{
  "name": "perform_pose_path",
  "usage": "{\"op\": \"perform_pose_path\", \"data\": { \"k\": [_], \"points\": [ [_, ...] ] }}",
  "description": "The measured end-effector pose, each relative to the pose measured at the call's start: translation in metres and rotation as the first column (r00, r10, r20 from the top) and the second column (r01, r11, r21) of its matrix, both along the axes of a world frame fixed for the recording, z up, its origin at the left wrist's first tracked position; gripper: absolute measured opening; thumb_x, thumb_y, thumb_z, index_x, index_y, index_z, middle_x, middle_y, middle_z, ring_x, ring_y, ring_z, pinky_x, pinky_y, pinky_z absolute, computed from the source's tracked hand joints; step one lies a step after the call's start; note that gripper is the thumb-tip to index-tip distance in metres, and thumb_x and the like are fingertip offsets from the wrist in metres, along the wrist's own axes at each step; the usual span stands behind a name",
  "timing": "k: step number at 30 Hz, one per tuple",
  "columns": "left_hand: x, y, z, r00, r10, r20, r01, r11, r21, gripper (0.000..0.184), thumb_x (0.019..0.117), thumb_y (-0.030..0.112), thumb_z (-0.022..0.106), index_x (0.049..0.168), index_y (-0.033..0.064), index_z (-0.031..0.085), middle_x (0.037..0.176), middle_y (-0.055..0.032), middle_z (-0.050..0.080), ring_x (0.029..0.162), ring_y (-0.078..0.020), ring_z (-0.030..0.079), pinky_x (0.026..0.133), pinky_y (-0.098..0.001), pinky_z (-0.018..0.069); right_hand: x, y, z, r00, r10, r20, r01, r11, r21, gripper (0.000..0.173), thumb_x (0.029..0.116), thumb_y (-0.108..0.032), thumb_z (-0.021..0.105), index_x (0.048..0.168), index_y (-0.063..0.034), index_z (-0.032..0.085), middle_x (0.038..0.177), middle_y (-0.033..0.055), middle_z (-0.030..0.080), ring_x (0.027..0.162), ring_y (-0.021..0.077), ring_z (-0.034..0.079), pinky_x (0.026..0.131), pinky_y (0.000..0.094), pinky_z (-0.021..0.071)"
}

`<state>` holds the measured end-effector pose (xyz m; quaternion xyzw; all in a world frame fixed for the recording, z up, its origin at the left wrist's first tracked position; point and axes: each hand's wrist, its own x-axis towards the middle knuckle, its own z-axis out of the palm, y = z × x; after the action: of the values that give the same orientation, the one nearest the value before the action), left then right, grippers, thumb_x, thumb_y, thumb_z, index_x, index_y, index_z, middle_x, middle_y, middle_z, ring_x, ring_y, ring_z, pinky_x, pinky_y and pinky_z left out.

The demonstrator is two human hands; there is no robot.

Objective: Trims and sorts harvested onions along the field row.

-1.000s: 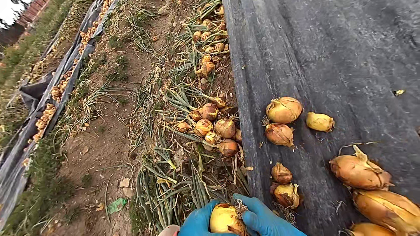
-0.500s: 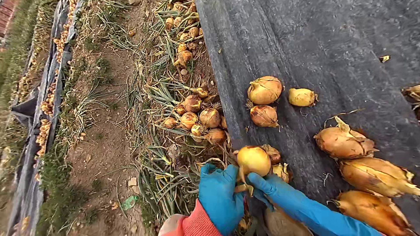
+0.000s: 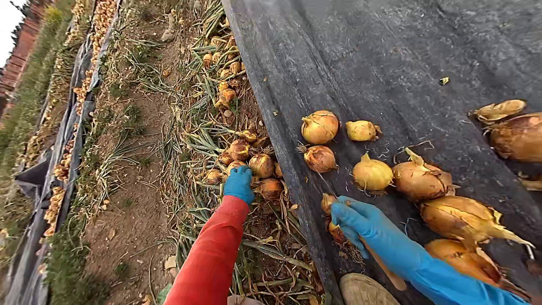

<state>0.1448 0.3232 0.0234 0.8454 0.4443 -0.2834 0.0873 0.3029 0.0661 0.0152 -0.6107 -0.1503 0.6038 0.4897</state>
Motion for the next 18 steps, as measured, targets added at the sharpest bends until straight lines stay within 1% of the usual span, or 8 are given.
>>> {"op": "perform_pose_path", "data": {
  "k": [4,6,9,11,13,15,17,18],
  "points": [
    [-0.007,-0.006,0.005,0.989,0.059,-0.137,-0.073,0.992,-0.105,0.069,0.0839,0.007,0.079,0.147,0.0078,0.052,0.147,-0.022,0.053,0.131,-0.044,0.056,0.102,-0.0631,0.0501,-0.007,-0.001,-0.012,0.999,0.027,0.023,-0.025,0.998,-0.065,0.032,0.0965,-0.048,0.061,0.096,-0.0158,0.065,0.057,-0.0065,0.047,0.043,0.0061,0.044,0.041,0.0226,0.0398],
    [-0.027,-0.004,0.003,0.98,0.187,0.071,-0.174,0.971,-0.163,0.064,0.0851,0.004,0.078,0.144,0.0035,0.053,0.136,-0.0251,0.062,0.124,-0.0423,0.062,0.104,-0.0619,0.0486,-0.009,0.002,-0.018,0.998,0.053,0.041,-0.049,0.993,-0.111,0.037,0.0994,-0.049,0.061,0.098,-0.0131,0.067,0.057,-0.0033,0.048,0.044,0.0093,0.045,0.042,0.0249,0.041],
    [-0.05,-0.017,0.002,0.698,0.495,0.517,-0.349,0.866,-0.357,0.052,0.0871,-0.003,0.076,0.136,-0.0018,0.056,0.116,-0.0199,0.071,0.101,-0.0267,0.072,0.094,-0.0443,0.0581,-0.017,0.009,-0.027,0.992,0.104,0.075,-0.09,0.981,-0.174,0.041,0.104,-0.047,0.055,0.096,-0.0089,0.068,0.056,0.001,0.049,0.044,0.0132,0.046,0.043,0.029,0.0419],
    [-0.042,-0.048,0.012,0.47,0.546,0.693,-0.327,0.837,-0.438,0.033,0.0907,-0.002,0.072,0.122,-0.0002,0.06,0.089,-0.0049,0.07,0.065,-0.0064,0.06,0.06,-0.0236,0.053,-0.019,0.015,-0.032,0.982,0.171,0.077,-0.154,0.969,-0.195,0.041,0.1018,-0.047,0.059,0.095,-0.0068,0.067,0.058,0.0027,0.048,0.046,0.0145,0.045,0.046,0.0319,0.042],
    [-0.031,-0.086,0.028,0.597,0.337,0.728,-0.198,0.941,-0.273,0.023,0.0946,0.014,0.072,0.113,0.0005,0.066,0.079,-0.0017,0.072,0.061,-0.0071,0.064,0.058,-0.0277,0.0547,-0.021,0.019,-0.025,0.962,0.265,0.064,-0.248,0.948,-0.198,0.041,0.0956,-0.048,0.069,0.098,-0.0076,0.066,0.064,0.0028,0.051,0.049,0.0129,0.044,0.048,0.0315,0.0416],
    [-0.018,-0.122,0.048,0.749,0.02,0.663,-0.018,1.0,-0.009,0.035,0.101,0.036,0.063,0.093,0.0038,0.072,0.069,-0.0072,0.069,0.063,-0.022,0.069,0.056,-0.0465,0.0544,-0.026,0.029,0.01,0.948,0.315,0.05,-0.298,0.931,-0.209,0.031,0.0966,-0.036,0.07,0.1,-0.0062,0.064,0.066,0.0032,0.051,0.051,0.0124,0.044,0.049,0.029,0.0407],
    [-0.007,-0.143,0.067,0.779,-0.148,0.609,0.122,0.989,0.085,0.034,0.1067,0.031,0.053,0.095,0.0078,0.075,0.078,-0.0094,0.069,0.067,-0.026,0.068,0.053,-0.0472,0.0513,-0.03,0.044,0.06,0.957,0.289,-0.026,-0.286,0.925,-0.251,0.02,0.104,-0.022,0.055,0.088,-0.0091,0.056,0.063,0.0017,0.046,0.049,0.0108,0.044,0.05,0.0214,0.0413],
    [-0.003,-0.146,0.073,0.795,-0.195,0.575,0.175,0.98,0.09,0.028,0.1049,0.024,0.053,0.102,0.0082,0.076,0.09,-0.0113,0.072,0.072,-0.0268,0.071,0.054,-0.0468,0.0534,-0.029,0.038,0.057,0.967,0.237,-0.098,-0.25,0.955,-0.16,0.035,0.1056,-0.036,0.05,0.082,-0.0108,0.054,0.061,0.0016,0.045,0.048,0.0103,0.044,0.05,0.0205,0.0407]
  ]
}}
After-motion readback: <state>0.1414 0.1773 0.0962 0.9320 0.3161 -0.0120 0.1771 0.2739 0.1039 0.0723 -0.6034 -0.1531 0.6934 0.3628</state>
